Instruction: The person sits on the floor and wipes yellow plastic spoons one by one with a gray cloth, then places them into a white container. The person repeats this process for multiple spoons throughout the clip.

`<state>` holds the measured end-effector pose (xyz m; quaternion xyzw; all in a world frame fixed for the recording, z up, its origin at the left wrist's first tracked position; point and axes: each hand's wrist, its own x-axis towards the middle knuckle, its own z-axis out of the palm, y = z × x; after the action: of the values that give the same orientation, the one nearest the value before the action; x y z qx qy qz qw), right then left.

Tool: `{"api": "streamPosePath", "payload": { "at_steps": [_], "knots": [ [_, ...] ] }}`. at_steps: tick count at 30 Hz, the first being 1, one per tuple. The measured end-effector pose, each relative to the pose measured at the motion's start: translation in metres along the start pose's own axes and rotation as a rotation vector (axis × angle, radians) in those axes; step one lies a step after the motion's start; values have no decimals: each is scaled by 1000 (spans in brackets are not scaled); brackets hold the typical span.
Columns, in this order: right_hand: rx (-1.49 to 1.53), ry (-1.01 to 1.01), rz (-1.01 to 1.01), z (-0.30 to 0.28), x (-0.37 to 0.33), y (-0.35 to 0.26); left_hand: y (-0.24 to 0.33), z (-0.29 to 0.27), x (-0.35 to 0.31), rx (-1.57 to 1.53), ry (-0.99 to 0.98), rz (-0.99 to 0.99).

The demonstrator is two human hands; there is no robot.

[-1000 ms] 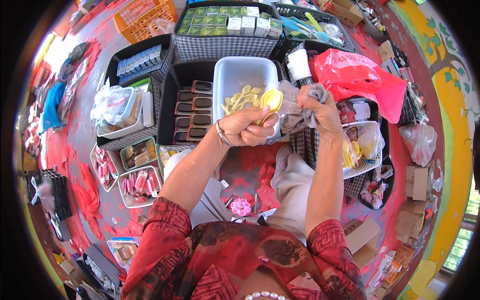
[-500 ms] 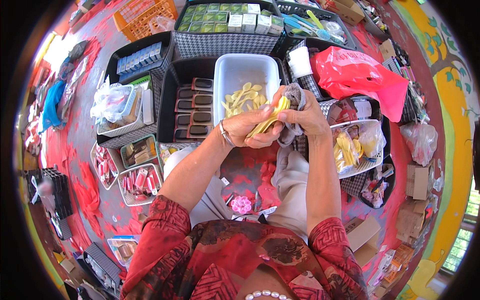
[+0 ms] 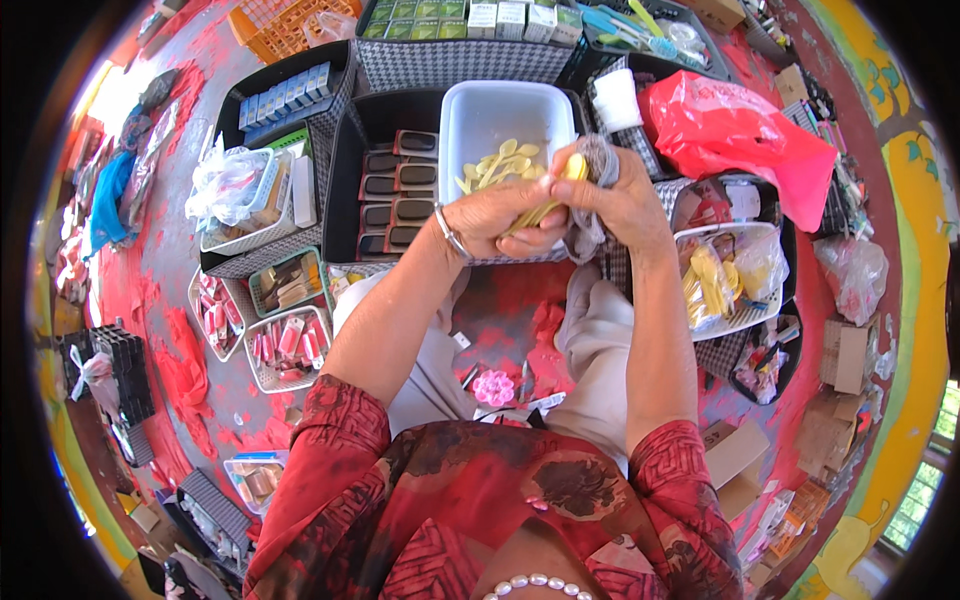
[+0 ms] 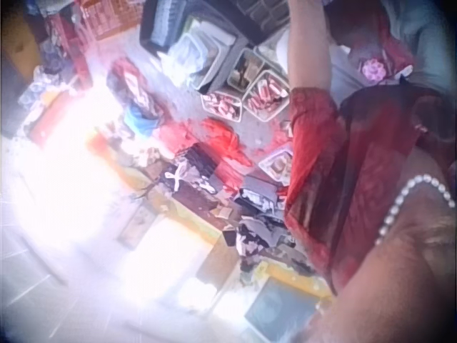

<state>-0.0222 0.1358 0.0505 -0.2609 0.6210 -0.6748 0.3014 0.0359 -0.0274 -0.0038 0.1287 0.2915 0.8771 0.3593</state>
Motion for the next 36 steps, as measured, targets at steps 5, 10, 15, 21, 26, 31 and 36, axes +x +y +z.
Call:
{"api": "streamPosePath", "payload": {
  "at_steps": [5, 10, 15, 21, 26, 31, 36],
  "knots": [
    [54, 44, -141, -2, 17, 10, 18, -7, -14, 118, 158, 112],
    [-503, 456, 27, -46, 27, 30, 40, -15, -22, -16, 545, 359],
    [-1281, 212, 172, -36, 42, 101, 34, -12, -13, 143, 723, 418],
    [-1577, -42, 124, 9, 48, 175, 39, -14, -17, 117, 819, 503],
    [-1623, -53, 111, 13, 50, 196, 38, -15, -18, 37, 782, 506],
    [-1566, 130, 209, -5, 57, 195, 39, -17, -21, -25, 810, 509],
    [-1236, 240, 299, -32, 66, 149, 36, -21, -21, -7, 821, 461]
  ]
}}
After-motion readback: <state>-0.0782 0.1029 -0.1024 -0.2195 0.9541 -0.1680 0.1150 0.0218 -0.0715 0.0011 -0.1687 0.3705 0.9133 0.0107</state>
